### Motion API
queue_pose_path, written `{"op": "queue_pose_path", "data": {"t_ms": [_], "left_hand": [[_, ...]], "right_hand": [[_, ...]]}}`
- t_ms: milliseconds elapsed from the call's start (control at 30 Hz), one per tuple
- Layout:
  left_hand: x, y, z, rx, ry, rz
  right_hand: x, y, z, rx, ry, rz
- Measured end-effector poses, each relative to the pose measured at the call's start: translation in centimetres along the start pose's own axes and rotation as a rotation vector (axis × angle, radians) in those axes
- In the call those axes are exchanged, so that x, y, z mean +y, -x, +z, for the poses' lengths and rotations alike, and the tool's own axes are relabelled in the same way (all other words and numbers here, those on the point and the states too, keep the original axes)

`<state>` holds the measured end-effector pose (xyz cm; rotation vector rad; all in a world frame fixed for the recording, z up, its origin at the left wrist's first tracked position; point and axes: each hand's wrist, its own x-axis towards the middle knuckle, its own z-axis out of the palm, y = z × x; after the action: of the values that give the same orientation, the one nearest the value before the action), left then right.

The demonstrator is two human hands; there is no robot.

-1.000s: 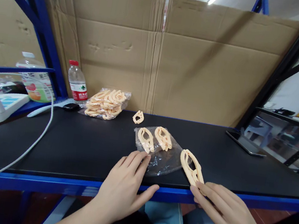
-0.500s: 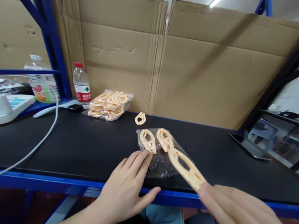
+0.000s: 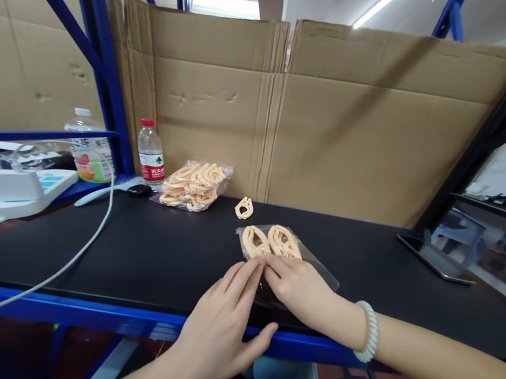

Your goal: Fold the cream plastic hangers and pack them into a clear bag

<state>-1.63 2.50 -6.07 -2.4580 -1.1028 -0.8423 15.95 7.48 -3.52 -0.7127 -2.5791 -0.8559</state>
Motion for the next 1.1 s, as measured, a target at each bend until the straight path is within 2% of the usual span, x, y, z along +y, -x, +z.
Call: {"op": "queue_pose_path", "data": {"t_ms": [67, 167, 233, 333, 367, 433, 567, 667, 767, 833, 933, 1000, 1100], "left_hand": [[0.0, 0.0, -0.1, -0.005, 0.005, -0.004], [0.0, 0.1, -0.2, -0.006, 0.009, -0.007], [-0.1, 0.1, -0.3, -0.007, 0.009, -0.011], [-0.2, 0.1, -0.4, -0.009, 0.013, -0.028], [-0.2, 0.0, -0.4, -0.012, 0.014, -0.035], [-0.1, 0.0, -0.4, -0.013, 0.012, -0.043], [0.1, -0.1, -0.4, -0.001, -0.024, -0.021], [0.3, -0.1, -0.3, 0.022, -0.055, 0.014], [0.3, 0.0, -0.2, 0.057, -0.065, 0.049], [0.2, 0.0, -0.1, 0.069, -0.062, 0.067], [0.1, 0.1, 0.0, 0.068, -0.057, 0.069], [0.2, 0.2, -0.1, 0.058, -0.052, 0.061], [0.2, 0.1, -0.2, 0.046, -0.043, 0.053]], "right_hand": [[-0.2, 0.2, -0.3, -0.054, -0.044, 0.023], [-0.2, 1.0, -1.7, -0.049, -0.127, 0.077], [0.6, 1.2, -3.0, 0.037, -0.203, 0.114], [4.0, 0.1, -3.6, 0.274, -0.263, 0.177], [5.5, -0.7, -3.2, 0.309, -0.285, 0.191], [8.8, -3.0, -1.3, 0.249, -0.326, 0.243], [13.9, -8.2, 5.4, -0.089, -0.366, 0.124], [15.3, -11.2, 10.4, -0.304, -0.364, 0.072], [15.5, -12.9, 13.5, -0.350, -0.356, 0.073], [15.6, -13.3, 14.6, -0.354, -0.357, 0.074], [15.9, -12.4, 15.0, -0.344, -0.368, 0.085], [16.4, -10.6, 14.6, -0.335, -0.370, 0.106], [16.9, -6.4, 13.1, -0.323, -0.353, 0.165]]}}
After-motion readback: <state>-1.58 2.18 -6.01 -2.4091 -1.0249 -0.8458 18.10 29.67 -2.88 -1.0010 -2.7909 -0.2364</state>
